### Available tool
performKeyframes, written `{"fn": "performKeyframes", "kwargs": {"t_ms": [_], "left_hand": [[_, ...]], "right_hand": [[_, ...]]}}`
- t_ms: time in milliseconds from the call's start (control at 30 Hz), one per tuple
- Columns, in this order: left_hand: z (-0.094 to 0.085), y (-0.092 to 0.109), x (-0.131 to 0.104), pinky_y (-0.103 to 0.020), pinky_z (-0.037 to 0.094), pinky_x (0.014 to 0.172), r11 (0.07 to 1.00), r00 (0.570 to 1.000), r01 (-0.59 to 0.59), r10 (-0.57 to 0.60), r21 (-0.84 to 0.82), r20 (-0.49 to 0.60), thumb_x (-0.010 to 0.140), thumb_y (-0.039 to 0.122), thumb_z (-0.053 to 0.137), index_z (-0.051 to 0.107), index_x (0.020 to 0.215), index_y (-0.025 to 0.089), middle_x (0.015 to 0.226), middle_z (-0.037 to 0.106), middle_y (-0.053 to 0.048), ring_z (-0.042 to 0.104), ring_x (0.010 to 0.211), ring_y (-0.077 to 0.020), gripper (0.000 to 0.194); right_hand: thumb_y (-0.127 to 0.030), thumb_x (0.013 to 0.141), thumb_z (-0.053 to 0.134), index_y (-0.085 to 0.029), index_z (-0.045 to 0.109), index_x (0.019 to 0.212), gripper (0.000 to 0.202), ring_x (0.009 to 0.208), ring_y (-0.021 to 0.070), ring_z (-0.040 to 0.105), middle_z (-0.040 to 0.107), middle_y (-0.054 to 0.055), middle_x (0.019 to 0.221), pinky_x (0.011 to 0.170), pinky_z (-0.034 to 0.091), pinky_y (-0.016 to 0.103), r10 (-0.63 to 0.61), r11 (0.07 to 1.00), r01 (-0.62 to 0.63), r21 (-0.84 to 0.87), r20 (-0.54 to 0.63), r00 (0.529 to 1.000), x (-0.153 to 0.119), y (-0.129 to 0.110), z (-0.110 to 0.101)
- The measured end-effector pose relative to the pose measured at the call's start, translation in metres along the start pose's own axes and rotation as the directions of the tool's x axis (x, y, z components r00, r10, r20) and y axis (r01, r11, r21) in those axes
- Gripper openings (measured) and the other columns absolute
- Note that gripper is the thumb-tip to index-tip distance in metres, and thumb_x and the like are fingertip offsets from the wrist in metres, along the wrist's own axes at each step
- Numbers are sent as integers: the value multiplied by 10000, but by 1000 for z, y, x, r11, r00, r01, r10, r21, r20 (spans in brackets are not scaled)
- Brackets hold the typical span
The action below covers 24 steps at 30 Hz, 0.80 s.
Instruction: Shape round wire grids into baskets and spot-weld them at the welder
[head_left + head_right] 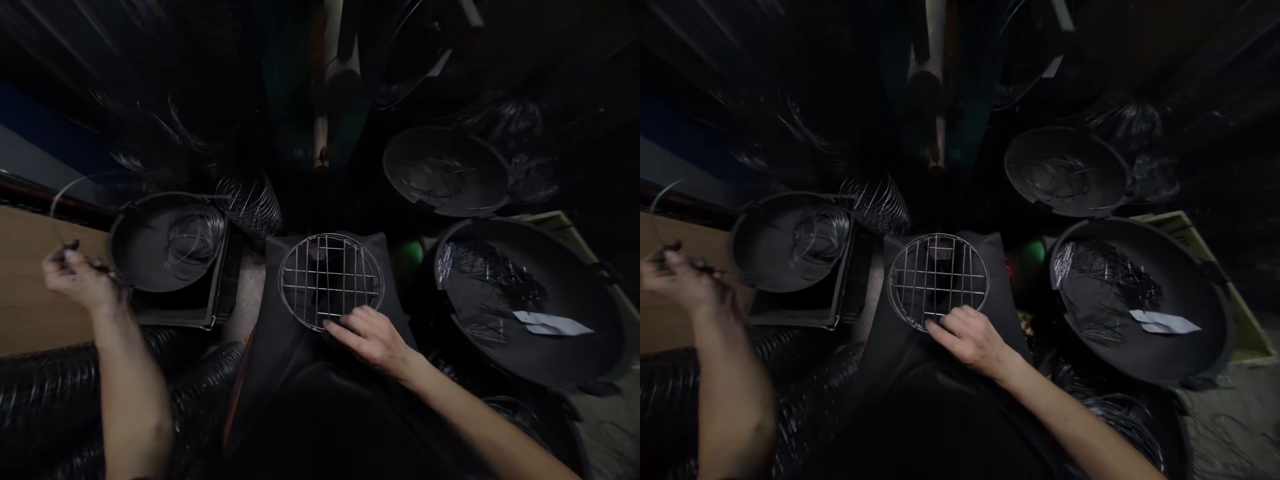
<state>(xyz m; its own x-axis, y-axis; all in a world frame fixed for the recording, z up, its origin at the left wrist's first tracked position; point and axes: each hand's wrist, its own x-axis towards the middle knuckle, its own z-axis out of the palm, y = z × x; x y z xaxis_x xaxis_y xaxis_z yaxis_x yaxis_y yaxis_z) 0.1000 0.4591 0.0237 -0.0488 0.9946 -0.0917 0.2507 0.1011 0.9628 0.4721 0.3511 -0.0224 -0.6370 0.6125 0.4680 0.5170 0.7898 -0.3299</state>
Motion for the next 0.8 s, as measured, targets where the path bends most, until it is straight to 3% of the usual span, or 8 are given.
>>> {"fn": "performKeyframes", "kwargs": {"t_ms": [133,200,267,333,367,433,600,800], "left_hand": [[64,-18,-3,-159,402,458,997,999,-6,8,-71,31,818,507,587,646,1066,134,550,549,31,532,498,-78,451],[86,-38,4,-157,389,451,995,998,-1,8,-101,66,815,501,594,647,1082,137,557,552,30,512,483,-71,455],[104,-57,18,-157,381,453,994,991,3,11,-108,132,816,504,594,652,1102,141,577,570,26,488,474,-63,466],[121,-71,35,-174,428,512,998,967,-2,17,-61,252,815,518,595,663,1117,141,646,629,0,526,526,-75,488],[130,-76,42,-194,474,588,1000,945,-17,23,-22,327,811,529,596,669,1123,140,724,674,-24,578,600,-95,504],[145,-79,54,-264,511,822,996,883,-72,35,60,468,807,558,589,669,1147,141,964,721,-73,656,853,-167,544],[154,-76,63,-387,378,1091,981,781,-149,41,122,623,819,604,544,585,1277,164,1312,595,-80,545,1225,-267,636],[151,-84,60,-373,410,1067,930,795,-296,114,218,596,870,519,521,575,1295,185,1271,623,-67,580,1189,-259,543]], "right_hand": [[-171,917,527,-193,668,1055,198,806,193,573,633,66,861,709,473,339,77,997,-79,-27,-54,996,-19,-6,2],[-189,896,571,-234,677,1049,191,843,195,577,623,65,897,731,482,341,213,976,-218,-16,-157,964,-29,-4,-4],[-216,902,563,-246,682,1026,174,852,192,585,613,66,917,732,494,336,461,882,-468,51,-290,839,-36,4,-11],[-287,926,528,-229,674,1027,186,888,203,603,629,70,952,779,508,355,705,698,-691,185,-342,621,-41,19,-12],[-338,936,509,-218,668,1043,227,929,215,612,644,74,987,829,507,379,789,605,-755,253,-314,527,-44,27,-11],[-436,936,480,-200,657,1098,336,1021,241,611,659,83,1081,934,479,426,885,467,-814,346,-183,429,-49,40,-3],[-558,925,426,-202,606,1246,512,1181,260,548,618,81,1232,1042,416,452,943,276,-859,432,50,328,-61,48,20],[-466,898,476,-207,556,1324,505,1229,258,512,554,47,1318,1063,405,447,938,300,-867,398,40,343,-62,43,26]]}}
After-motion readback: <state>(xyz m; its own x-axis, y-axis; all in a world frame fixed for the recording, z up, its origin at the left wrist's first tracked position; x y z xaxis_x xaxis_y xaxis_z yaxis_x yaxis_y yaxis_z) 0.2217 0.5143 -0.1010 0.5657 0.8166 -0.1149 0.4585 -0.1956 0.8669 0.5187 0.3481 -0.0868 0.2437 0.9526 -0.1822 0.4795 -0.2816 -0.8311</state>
